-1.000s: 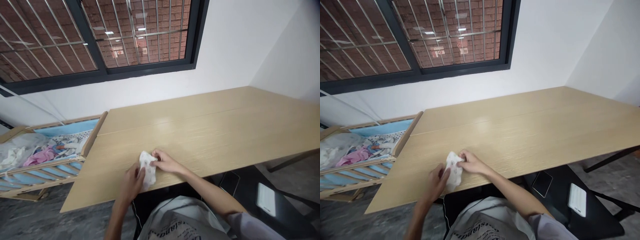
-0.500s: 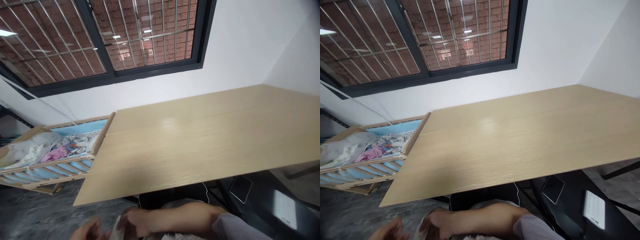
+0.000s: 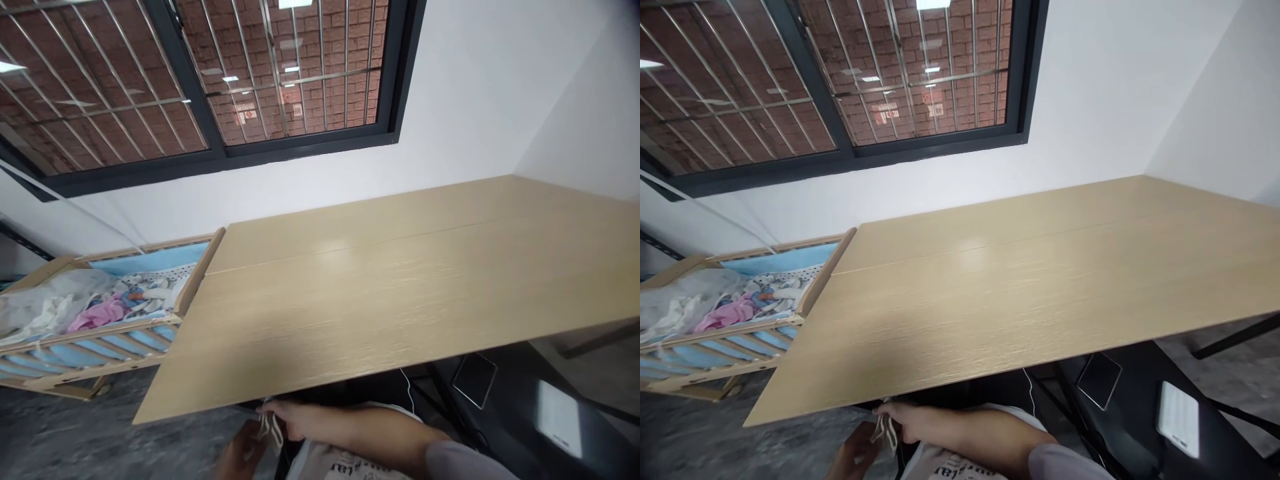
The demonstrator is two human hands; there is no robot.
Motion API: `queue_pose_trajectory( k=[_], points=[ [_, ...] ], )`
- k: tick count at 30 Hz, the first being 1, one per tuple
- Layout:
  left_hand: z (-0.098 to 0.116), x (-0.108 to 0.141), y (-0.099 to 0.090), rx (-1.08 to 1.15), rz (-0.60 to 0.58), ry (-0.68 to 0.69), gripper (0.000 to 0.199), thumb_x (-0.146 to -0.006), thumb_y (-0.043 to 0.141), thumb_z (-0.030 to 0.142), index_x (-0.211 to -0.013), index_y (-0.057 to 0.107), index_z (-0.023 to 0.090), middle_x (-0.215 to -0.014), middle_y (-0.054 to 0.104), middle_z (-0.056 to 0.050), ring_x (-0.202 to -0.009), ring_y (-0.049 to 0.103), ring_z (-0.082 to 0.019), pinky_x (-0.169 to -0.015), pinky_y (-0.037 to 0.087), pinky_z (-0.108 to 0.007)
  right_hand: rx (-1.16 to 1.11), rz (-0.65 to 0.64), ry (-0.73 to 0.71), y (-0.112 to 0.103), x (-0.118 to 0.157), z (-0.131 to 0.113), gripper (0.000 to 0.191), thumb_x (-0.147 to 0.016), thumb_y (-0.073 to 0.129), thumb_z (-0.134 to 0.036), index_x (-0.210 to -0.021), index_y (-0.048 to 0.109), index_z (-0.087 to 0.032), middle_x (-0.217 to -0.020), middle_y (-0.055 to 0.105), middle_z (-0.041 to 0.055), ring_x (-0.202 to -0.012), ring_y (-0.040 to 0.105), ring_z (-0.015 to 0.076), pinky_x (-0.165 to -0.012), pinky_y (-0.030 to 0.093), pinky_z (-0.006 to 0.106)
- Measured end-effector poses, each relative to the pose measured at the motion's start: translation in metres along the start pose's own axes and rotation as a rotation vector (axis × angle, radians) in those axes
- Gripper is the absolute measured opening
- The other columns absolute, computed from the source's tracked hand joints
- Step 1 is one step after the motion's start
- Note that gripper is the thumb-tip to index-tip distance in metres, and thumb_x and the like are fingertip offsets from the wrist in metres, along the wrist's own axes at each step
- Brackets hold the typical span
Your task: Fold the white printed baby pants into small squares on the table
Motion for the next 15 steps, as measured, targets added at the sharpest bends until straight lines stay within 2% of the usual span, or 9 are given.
queue_pose_trajectory(
  k=[2, 3, 7, 10, 12, 15],
  points=[
    [-0.002, -0.004, -0.005, 0.026, 0.048, 0.014, 0.069, -0.071, 0.054, 0.087, -0.093, 0.072, 0.024, -0.083, 0.076, -0.008, -0.075, 0.072, -0.026, -0.072, 0.06, -0.034, -0.006, -0.05, -0.059, 0.003, 0.007, -0.01, 0.011, -0.072, 0.074, -0.017, -0.067, 0.064, -0.018, -0.073, 0.063, 0.0015, -0.071, 0.061, 0.0165, -0.077, 0.048, 0.03],
    [0.0, -0.004, -0.007, 0.028, 0.07, 0.029, 0.069, -0.072, 0.052, 0.087, -0.091, 0.072, 0.024, -0.081, 0.075, -0.008, -0.075, 0.072, -0.026, -0.071, 0.06, -0.033, 0.012, -0.074, -0.107, 0.005, 0.011, -0.015, 0.016, -0.065, 0.079, -0.015, -0.071, 0.065, -0.019, -0.076, 0.064, 0.0007, -0.076, 0.063, 0.0178, -0.08, 0.048, 0.031],
    [0.017, 0.001, -0.013, -0.04, 0.152, 0.066, 0.071, -0.077, 0.041, 0.089, -0.082, 0.071, 0.024, -0.073, 0.072, -0.006, -0.071, 0.07, -0.025, -0.065, 0.058, -0.031, 0.186, -0.052, -0.317, -0.001, 0.025, -0.032, 0.056, -0.041, 0.087, -0.005, -0.09, 0.065, -0.022, -0.084, 0.065, -0.0032, -0.093, 0.067, 0.023, -0.086, 0.048, 0.035],
    [0.019, 0.008, -0.027, -0.043, 0.164, 0.032, 0.07, -0.075, 0.043, 0.089, -0.08, 0.07, 0.024, -0.069, 0.071, -0.005, -0.068, 0.07, -0.025, -0.063, 0.059, -0.031, 0.523, 0.025, -0.444, -0.012, 0.035, -0.038, 0.066, -0.044, 0.083, -0.005, -0.105, 0.065, -0.023, -0.1, 0.067, -0.0004, -0.108, 0.064, 0.0278, -0.093, 0.048, 0.037],
    [0.01, 0.013, -0.049, -0.029, 0.182, -0.004, 0.069, -0.069, 0.051, 0.09, -0.079, 0.07, 0.025, -0.068, 0.072, -0.005, -0.069, 0.072, -0.027, -0.063, 0.059, -0.032, 0.818, 0.115, -0.483, -0.021, 0.042, -0.04, 0.062, -0.052, 0.076, -0.005, -0.111, 0.066, -0.023, -0.112, 0.067, 0.0036, -0.118, 0.06, 0.032, -0.097, 0.046, 0.039],
    [-0.013, 0.025, -0.101, -0.066, 0.287, -0.077, 0.068, -0.058, 0.06, 0.092, -0.077, 0.07, 0.028, -0.07, 0.075, -0.004, -0.072, 0.074, -0.03, -0.064, 0.06, -0.033, 1.112, 0.187, -0.55, -0.025, 0.054, -0.046, 0.049, -0.067, 0.064, -0.007, -0.114, 0.067, -0.02, -0.123, 0.065, 0.0097, -0.122, 0.059, 0.0322, -0.098, 0.046, 0.037]
  ],
)
Point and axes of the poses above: each hand's wrist, its own x-axis away from the middle knuckle, its own y-axis out of the palm, z = x × y, the point moved 10 cm from there along -x, towards the middle knuckle
